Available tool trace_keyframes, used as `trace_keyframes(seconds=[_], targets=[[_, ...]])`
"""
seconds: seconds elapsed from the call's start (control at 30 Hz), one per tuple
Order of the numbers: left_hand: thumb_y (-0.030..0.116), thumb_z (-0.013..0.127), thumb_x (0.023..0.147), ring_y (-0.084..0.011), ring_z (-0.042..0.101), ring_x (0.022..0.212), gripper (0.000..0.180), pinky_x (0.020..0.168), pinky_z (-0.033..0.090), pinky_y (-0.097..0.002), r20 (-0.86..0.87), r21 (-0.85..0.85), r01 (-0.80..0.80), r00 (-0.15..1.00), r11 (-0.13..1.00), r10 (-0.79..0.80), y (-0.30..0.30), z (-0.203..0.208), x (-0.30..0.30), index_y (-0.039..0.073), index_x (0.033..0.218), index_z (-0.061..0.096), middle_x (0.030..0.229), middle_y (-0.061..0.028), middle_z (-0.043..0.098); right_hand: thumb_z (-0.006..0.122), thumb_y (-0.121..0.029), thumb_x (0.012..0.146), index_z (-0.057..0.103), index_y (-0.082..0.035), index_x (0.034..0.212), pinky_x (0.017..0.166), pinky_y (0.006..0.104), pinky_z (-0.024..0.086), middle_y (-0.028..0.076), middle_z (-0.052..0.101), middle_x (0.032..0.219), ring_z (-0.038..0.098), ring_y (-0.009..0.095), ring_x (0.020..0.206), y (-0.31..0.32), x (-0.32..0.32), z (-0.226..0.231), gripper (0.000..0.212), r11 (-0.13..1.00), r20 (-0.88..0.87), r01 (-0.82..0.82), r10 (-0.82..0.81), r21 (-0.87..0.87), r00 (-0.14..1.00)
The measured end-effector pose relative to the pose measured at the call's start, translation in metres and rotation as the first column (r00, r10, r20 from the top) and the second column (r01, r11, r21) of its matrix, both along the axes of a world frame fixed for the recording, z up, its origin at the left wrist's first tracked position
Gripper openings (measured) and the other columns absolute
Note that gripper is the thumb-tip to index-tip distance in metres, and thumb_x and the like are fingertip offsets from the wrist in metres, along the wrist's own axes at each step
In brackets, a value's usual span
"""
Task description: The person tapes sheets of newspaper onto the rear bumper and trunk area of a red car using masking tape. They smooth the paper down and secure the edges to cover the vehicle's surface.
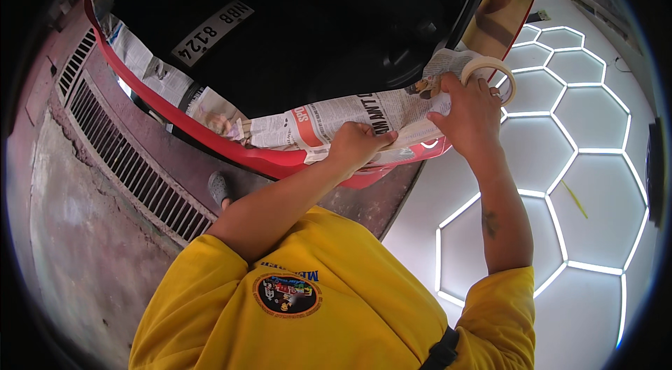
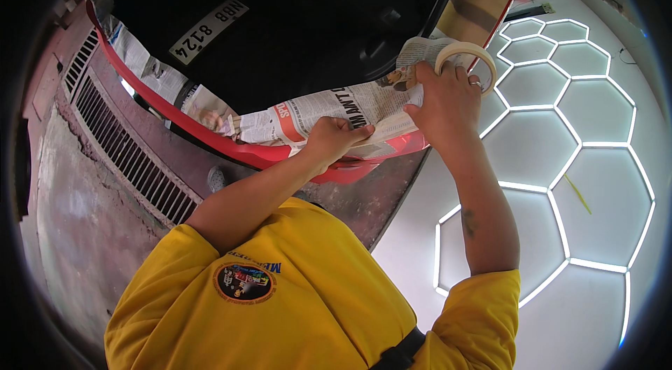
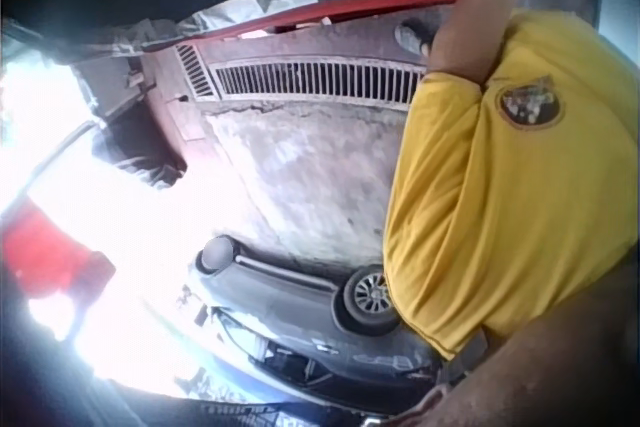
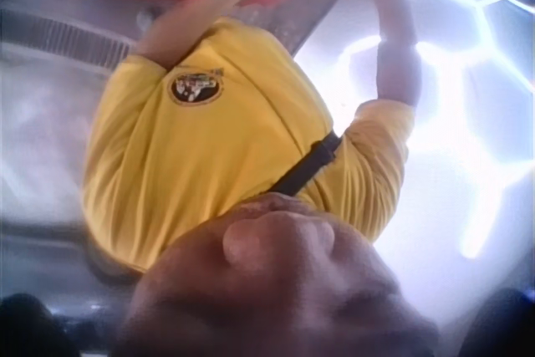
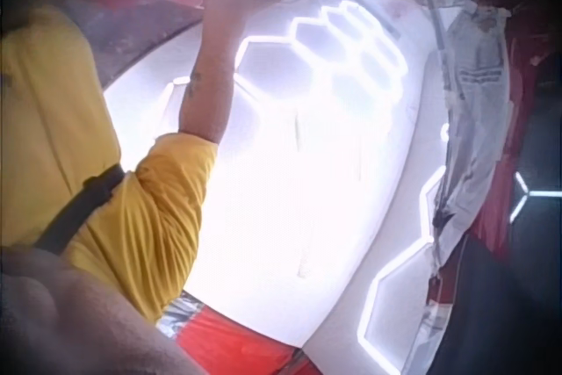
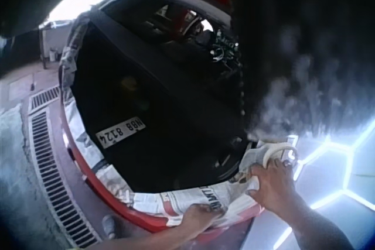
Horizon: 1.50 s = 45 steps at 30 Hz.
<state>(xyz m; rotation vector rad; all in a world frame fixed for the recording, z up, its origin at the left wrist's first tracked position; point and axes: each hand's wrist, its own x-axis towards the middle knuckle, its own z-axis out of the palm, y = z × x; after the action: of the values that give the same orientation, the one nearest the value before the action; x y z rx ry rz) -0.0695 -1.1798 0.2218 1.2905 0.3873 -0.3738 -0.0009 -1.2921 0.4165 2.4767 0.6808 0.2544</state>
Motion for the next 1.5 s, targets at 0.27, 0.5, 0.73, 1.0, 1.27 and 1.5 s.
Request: trace_keyframes(seconds=[0.27,0.5,0.73,1.0,1.27,1.5], targets=[[0.027,0.086,0.092,-0.0139,0.061,0.062,0.036,0.059,0.048,-0.0334,0.191,0.234,0.082,0.973,0.969,-0.129,0.047,-0.089,-0.080,0.002,0.075,0.066,0.069,-0.0054,0.067,0.081,-0.006,0.091,0.057,-0.005,0.144,0.067,0.0266,0.047,0.000,0.058,0.068,0.059,0.012,0.067,-0.050,-0.115,-0.028,0.058,0.461,-0.107,-0.058,0.325,0.885,0.940],[0.021,0.089,0.089,-0.0138,0.068,0.075,0.022,0.066,0.051,-0.0301,0.184,0.070,0.118,0.974,0.991,-0.129,0.076,-0.081,-0.149,0.004,0.098,0.080,0.083,-0.0041,0.072,0.067,0.002,0.096,0.007,-0.012,0.175,0.077,0.0261,0.052,0.012,0.076,0.103,0.062,0.010,0.079,-0.037,-0.171,-0.134,0.100,0.239,-0.918,0.902,0.266,0.359,0.295],[0.017,0.096,0.080,-0.0228,0.069,0.112,0.048,0.091,0.059,-0.0370,0.609,0.261,-0.157,0.793,0.953,-0.036,0.080,-0.025,-0.140,0.005,0.121,0.074,0.120,-0.0101,0.068,0.057,0.009,0.096,-0.015,-0.013,0.173,0.108,0.0357,0.051,0.021,0.074,0.134,0.071,0.028,0.126,-0.016,-0.162,-0.147,0.108,0.345,-0.733,0.678,0.522,0.649,0.437],[0.012,0.095,0.078,-0.0340,0.069,0.114,0.053,0.094,0.058,-0.0407,0.605,0.294,-0.121,0.791,0.948,-0.087,0.062,-0.030,-0.146,0.003,0.122,0.067,0.123,-0.0137,0.066,0.060,0.006,0.096,-0.010,-0.010,0.173,0.108,0.0387,0.050,0.024,0.074,0.131,0.070,0.042,0.127,-0.022,-0.163,-0.146,0.105,0.544,-0.724,0.479,0.486,0.689,0.490],[0.010,0.095,0.076,-0.0326,0.070,0.107,0.056,0.093,0.057,-0.0405,0.543,0.273,-0.395,0.816,0.877,0.199,-0.006,-0.052,-0.190,0.004,0.121,0.062,0.116,-0.0125,0.069,0.059,0.007,0.096,0.000,-0.012,0.174,0.102,0.0470,0.055,0.027,0.071,0.133,0.066,0.051,0.123,-0.066,-0.154,-0.162,0.100,0.735,-0.772,0.255,0.551,0.629,0.316],[0.011,0.096,0.074,-0.0322,0.070,0.102,0.054,0.091,0.056,-0.0404,0.367,0.334,-0.430,0.879,0.839,0.305,-0.015,-0.039,-0.241,0.005,0.116,0.062,0.112,-0.0114,0.070,0.058,0.007,0.097,0.002,-0.013,0.174,0.102,0.0480,0.054,0.028,0.069,0.135,0.067,0.050,0.123,-0.065,-0.173,-0.179,0.097,0.735,-0.778,0.263,0.613,0.624,0.133]])
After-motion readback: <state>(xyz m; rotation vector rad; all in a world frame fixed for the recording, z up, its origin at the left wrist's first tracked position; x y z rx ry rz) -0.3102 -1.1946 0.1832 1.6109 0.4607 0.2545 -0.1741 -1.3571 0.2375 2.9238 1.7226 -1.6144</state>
